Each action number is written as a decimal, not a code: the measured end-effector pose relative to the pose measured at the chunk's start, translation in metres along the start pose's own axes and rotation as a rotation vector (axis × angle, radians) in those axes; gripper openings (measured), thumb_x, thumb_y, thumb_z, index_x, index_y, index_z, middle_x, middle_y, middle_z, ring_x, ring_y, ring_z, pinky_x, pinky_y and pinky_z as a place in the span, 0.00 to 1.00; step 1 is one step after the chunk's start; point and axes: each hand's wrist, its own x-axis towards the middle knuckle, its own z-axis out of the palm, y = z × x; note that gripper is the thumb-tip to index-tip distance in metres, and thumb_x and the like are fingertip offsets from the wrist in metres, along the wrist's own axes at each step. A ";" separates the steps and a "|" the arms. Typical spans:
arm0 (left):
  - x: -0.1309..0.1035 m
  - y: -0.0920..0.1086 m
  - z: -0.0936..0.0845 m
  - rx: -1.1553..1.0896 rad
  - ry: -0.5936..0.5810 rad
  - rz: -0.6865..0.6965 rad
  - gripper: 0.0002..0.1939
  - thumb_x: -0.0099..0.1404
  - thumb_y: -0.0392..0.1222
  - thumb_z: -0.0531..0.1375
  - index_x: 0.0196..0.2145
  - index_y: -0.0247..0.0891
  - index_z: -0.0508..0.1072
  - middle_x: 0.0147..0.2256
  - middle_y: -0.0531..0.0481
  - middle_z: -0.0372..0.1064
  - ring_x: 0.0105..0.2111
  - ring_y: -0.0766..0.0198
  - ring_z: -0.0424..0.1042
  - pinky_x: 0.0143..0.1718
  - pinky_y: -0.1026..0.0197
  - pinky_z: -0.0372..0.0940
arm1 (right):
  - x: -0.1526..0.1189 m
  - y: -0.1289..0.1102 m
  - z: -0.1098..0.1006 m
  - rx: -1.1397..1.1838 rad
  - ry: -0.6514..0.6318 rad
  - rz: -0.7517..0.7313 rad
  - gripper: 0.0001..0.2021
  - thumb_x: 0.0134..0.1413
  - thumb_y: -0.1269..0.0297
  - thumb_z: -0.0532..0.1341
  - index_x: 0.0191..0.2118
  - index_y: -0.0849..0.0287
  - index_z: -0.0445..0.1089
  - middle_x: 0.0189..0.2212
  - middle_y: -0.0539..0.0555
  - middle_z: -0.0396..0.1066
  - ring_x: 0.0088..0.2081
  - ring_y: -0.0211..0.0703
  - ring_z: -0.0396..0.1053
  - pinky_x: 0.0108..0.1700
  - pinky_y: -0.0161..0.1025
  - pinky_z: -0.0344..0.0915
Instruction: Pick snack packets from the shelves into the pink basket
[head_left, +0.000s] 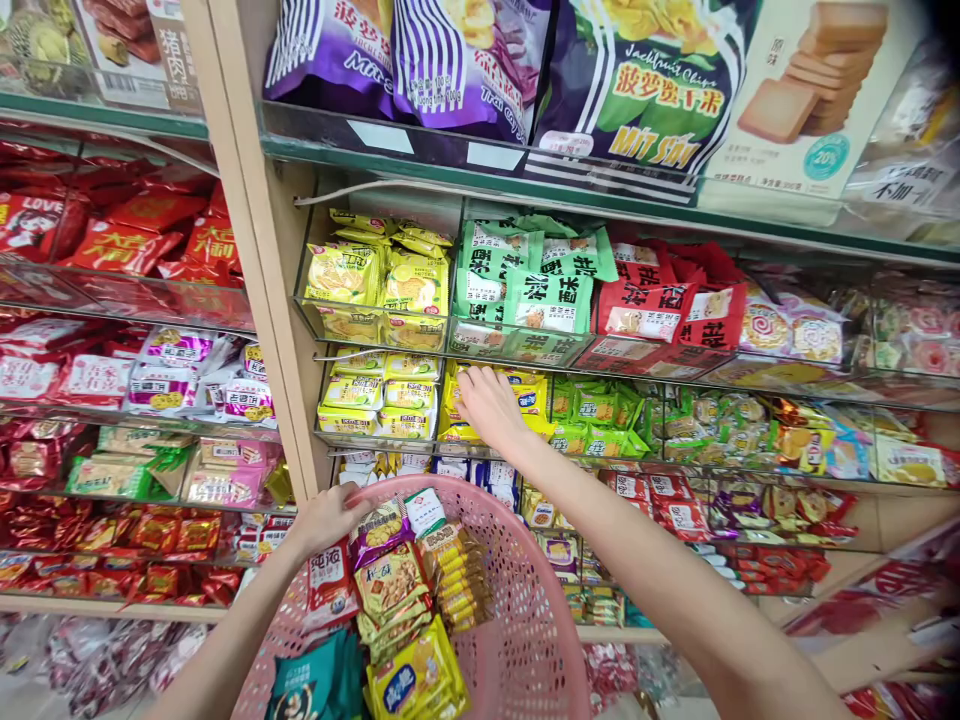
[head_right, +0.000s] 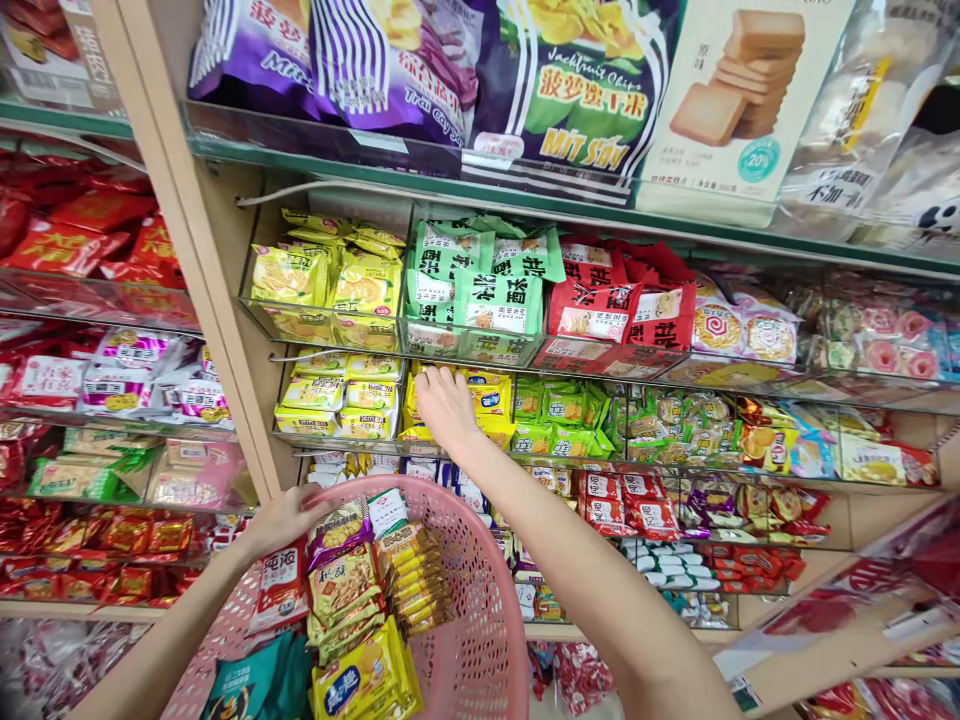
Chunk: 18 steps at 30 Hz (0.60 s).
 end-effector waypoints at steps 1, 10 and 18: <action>0.001 -0.001 0.001 0.002 0.002 0.005 0.28 0.58 0.65 0.44 0.34 0.40 0.69 0.35 0.42 0.72 0.38 0.49 0.71 0.35 0.57 0.59 | 0.000 0.000 0.000 0.007 -0.003 0.008 0.12 0.58 0.69 0.51 0.47 0.66 0.63 0.42 0.63 0.65 0.45 0.52 0.59 0.43 0.45 0.55; 0.000 -0.001 0.000 0.014 0.001 -0.023 0.31 0.56 0.68 0.44 0.35 0.39 0.70 0.35 0.40 0.72 0.38 0.48 0.71 0.33 0.58 0.59 | -0.005 0.000 -0.001 0.033 -0.002 0.015 0.15 0.54 0.65 0.57 0.47 0.65 0.62 0.42 0.63 0.64 0.44 0.53 0.58 0.43 0.45 0.55; 0.000 -0.004 0.003 -0.023 0.009 -0.010 0.30 0.56 0.67 0.44 0.33 0.40 0.70 0.35 0.42 0.73 0.37 0.50 0.71 0.34 0.59 0.59 | -0.003 0.001 -0.001 0.052 0.001 0.026 0.18 0.53 0.65 0.59 0.49 0.64 0.62 0.43 0.61 0.64 0.45 0.52 0.59 0.43 0.45 0.56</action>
